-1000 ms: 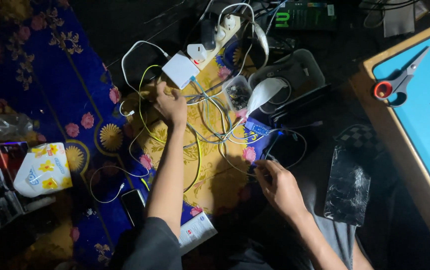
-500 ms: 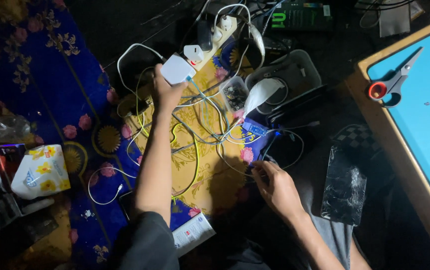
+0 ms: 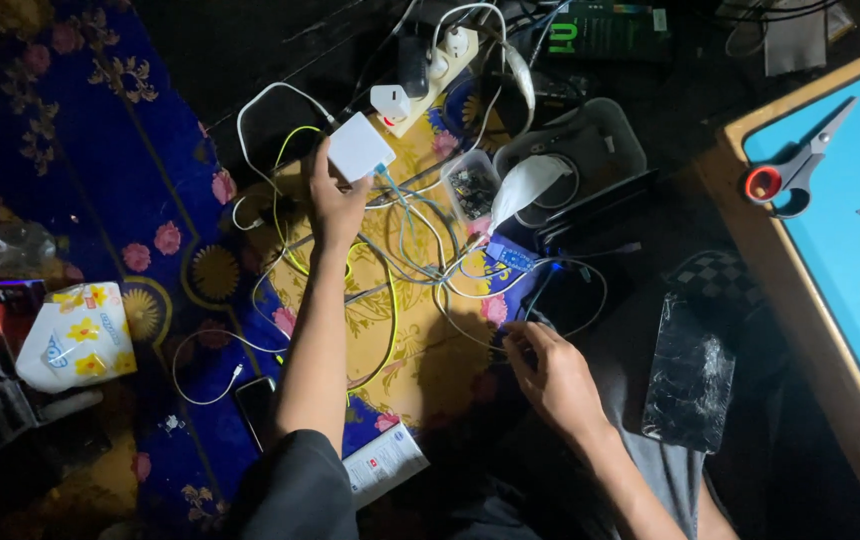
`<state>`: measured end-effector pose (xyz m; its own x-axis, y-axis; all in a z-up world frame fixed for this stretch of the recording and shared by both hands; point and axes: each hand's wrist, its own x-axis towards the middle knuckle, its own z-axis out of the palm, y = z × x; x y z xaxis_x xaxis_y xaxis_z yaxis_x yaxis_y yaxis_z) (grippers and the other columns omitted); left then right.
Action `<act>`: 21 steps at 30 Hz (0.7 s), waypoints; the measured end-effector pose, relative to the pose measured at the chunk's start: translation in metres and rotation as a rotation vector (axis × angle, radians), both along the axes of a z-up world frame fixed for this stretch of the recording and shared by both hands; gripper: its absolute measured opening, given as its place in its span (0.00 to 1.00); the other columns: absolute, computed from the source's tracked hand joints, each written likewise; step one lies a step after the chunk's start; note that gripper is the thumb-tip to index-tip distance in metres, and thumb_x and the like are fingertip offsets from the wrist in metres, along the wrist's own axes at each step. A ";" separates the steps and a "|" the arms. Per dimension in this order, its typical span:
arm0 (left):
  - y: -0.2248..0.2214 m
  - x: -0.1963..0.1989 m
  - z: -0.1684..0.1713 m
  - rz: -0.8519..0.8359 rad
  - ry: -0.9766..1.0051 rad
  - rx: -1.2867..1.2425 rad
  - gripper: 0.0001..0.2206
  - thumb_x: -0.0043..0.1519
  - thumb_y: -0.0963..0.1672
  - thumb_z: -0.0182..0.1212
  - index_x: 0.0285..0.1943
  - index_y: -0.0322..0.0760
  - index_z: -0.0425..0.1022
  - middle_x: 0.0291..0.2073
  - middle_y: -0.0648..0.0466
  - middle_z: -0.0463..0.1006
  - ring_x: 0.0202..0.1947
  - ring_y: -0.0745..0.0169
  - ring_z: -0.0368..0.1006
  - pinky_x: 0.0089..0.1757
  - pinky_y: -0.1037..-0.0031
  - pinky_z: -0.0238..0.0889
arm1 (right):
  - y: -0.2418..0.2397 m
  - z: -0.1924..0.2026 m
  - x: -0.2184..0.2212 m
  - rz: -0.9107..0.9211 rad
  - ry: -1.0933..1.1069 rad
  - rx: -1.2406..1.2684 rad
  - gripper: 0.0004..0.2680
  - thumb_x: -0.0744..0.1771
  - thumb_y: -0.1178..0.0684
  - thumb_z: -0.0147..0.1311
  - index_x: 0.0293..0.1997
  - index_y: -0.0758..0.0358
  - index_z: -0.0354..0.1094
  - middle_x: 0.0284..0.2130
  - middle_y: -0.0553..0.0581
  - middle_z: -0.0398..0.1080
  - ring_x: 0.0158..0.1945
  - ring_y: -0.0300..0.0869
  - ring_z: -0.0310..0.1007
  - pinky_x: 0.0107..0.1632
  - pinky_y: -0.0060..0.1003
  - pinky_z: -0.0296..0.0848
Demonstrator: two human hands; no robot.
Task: Connecting internal ribbon cables and wires of a mobile phone and testing the connection with a charger.
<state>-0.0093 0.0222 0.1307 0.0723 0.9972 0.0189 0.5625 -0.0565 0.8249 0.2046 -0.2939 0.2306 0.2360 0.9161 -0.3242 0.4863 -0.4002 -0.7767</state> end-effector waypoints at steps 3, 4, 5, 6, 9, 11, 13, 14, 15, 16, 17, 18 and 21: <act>-0.005 -0.002 0.014 -0.004 -0.114 -0.003 0.39 0.60 0.37 0.72 0.82 0.36 0.58 0.72 0.27 0.62 0.68 0.23 0.68 0.62 0.55 0.75 | 0.003 0.002 0.000 0.022 -0.026 -0.016 0.07 0.69 0.51 0.61 0.51 0.56 0.78 0.34 0.58 0.81 0.40 0.54 0.86 0.39 0.46 0.83; -0.001 -0.007 0.006 0.003 -0.114 -0.003 0.39 0.60 0.37 0.72 0.82 0.36 0.58 0.72 0.27 0.62 0.68 0.23 0.68 0.62 0.55 0.75 | 0.002 0.000 0.000 0.029 -0.026 -0.016 0.07 0.69 0.51 0.61 0.51 0.56 0.78 0.34 0.58 0.81 0.40 0.54 0.86 0.39 0.46 0.83; 0.005 -0.010 -0.001 0.007 -0.077 -0.045 0.42 0.57 0.37 0.74 0.82 0.40 0.56 0.69 0.30 0.66 0.65 0.27 0.73 0.59 0.57 0.77 | 0.001 -0.001 -0.001 0.028 -0.019 -0.016 0.08 0.68 0.51 0.61 0.51 0.56 0.78 0.35 0.59 0.81 0.40 0.56 0.86 0.40 0.47 0.83; 0.010 -0.014 -0.008 0.011 -0.041 -0.087 0.45 0.54 0.38 0.76 0.82 0.44 0.55 0.66 0.32 0.70 0.62 0.32 0.78 0.56 0.60 0.79 | 0.000 -0.003 -0.001 0.027 -0.012 -0.017 0.08 0.68 0.51 0.61 0.52 0.56 0.77 0.36 0.59 0.81 0.41 0.57 0.85 0.41 0.49 0.83; 0.014 -0.018 0.008 -0.006 0.040 -0.098 0.42 0.54 0.40 0.76 0.80 0.43 0.59 0.70 0.34 0.68 0.69 0.31 0.71 0.61 0.53 0.72 | -0.001 -0.005 -0.002 0.016 -0.010 -0.019 0.09 0.68 0.47 0.61 0.53 0.51 0.77 0.37 0.58 0.81 0.42 0.57 0.85 0.41 0.50 0.83; 0.020 -0.024 0.004 -0.008 0.060 -0.129 0.44 0.52 0.42 0.78 0.80 0.44 0.60 0.71 0.36 0.68 0.71 0.34 0.69 0.63 0.54 0.70 | -0.001 -0.005 -0.001 0.018 -0.005 -0.013 0.09 0.68 0.47 0.61 0.53 0.51 0.77 0.37 0.57 0.81 0.43 0.57 0.85 0.42 0.49 0.83; 0.024 -0.023 -0.001 -0.008 0.081 -0.161 0.46 0.50 0.44 0.81 0.80 0.45 0.61 0.72 0.37 0.68 0.73 0.38 0.68 0.64 0.56 0.67 | -0.001 -0.002 -0.001 0.023 0.002 -0.007 0.09 0.68 0.48 0.61 0.53 0.50 0.77 0.37 0.57 0.81 0.43 0.56 0.85 0.42 0.48 0.83; 0.025 -0.019 -0.003 -0.006 -0.057 -0.154 0.46 0.49 0.41 0.82 0.79 0.37 0.61 0.68 0.31 0.69 0.70 0.31 0.69 0.61 0.57 0.72 | 0.000 0.000 -0.001 0.023 -0.010 -0.017 0.08 0.68 0.48 0.61 0.52 0.51 0.77 0.37 0.57 0.81 0.42 0.56 0.85 0.42 0.48 0.83; 0.028 -0.014 -0.005 -0.007 -0.195 -0.145 0.46 0.49 0.38 0.84 0.78 0.29 0.60 0.64 0.24 0.70 0.67 0.25 0.71 0.58 0.59 0.76 | 0.001 0.003 -0.001 0.022 -0.022 -0.026 0.08 0.69 0.48 0.61 0.52 0.52 0.78 0.37 0.57 0.81 0.42 0.56 0.85 0.41 0.49 0.83; 0.030 -0.016 -0.006 -0.006 -0.195 -0.144 0.46 0.49 0.38 0.84 0.78 0.29 0.60 0.64 0.24 0.70 0.67 0.25 0.71 0.58 0.59 0.76 | 0.001 0.002 -0.002 0.023 -0.023 -0.026 0.08 0.69 0.48 0.61 0.52 0.52 0.78 0.37 0.57 0.81 0.42 0.56 0.85 0.41 0.49 0.83; 0.032 -0.016 -0.008 -0.011 -0.274 -0.143 0.47 0.50 0.39 0.86 0.78 0.26 0.58 0.64 0.23 0.70 0.65 0.25 0.73 0.59 0.55 0.75 | 0.000 0.001 -0.003 0.021 -0.028 -0.032 0.08 0.68 0.49 0.61 0.52 0.52 0.78 0.36 0.57 0.81 0.41 0.56 0.85 0.41 0.48 0.83; 0.033 -0.017 -0.010 -0.017 -0.353 -0.143 0.48 0.51 0.40 0.88 0.78 0.22 0.56 0.64 0.23 0.70 0.64 0.26 0.74 0.59 0.51 0.74 | -0.001 0.000 -0.003 0.019 -0.032 -0.038 0.08 0.68 0.50 0.61 0.52 0.53 0.78 0.36 0.57 0.81 0.40 0.56 0.85 0.40 0.47 0.83; 0.037 -0.027 0.005 0.045 -0.344 -0.157 0.49 0.53 0.43 0.89 0.80 0.30 0.57 0.63 0.35 0.77 0.60 0.44 0.81 0.56 0.62 0.78 | 0.001 0.006 -0.003 0.021 -0.047 -0.045 0.08 0.68 0.51 0.62 0.51 0.54 0.77 0.36 0.59 0.80 0.40 0.58 0.84 0.41 0.51 0.83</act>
<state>-0.0361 0.0591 0.1354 0.0441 0.9919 -0.1189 0.2497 0.1043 0.9627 0.2013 -0.2928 0.2364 0.2333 0.9058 -0.3537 0.5305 -0.4234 -0.7344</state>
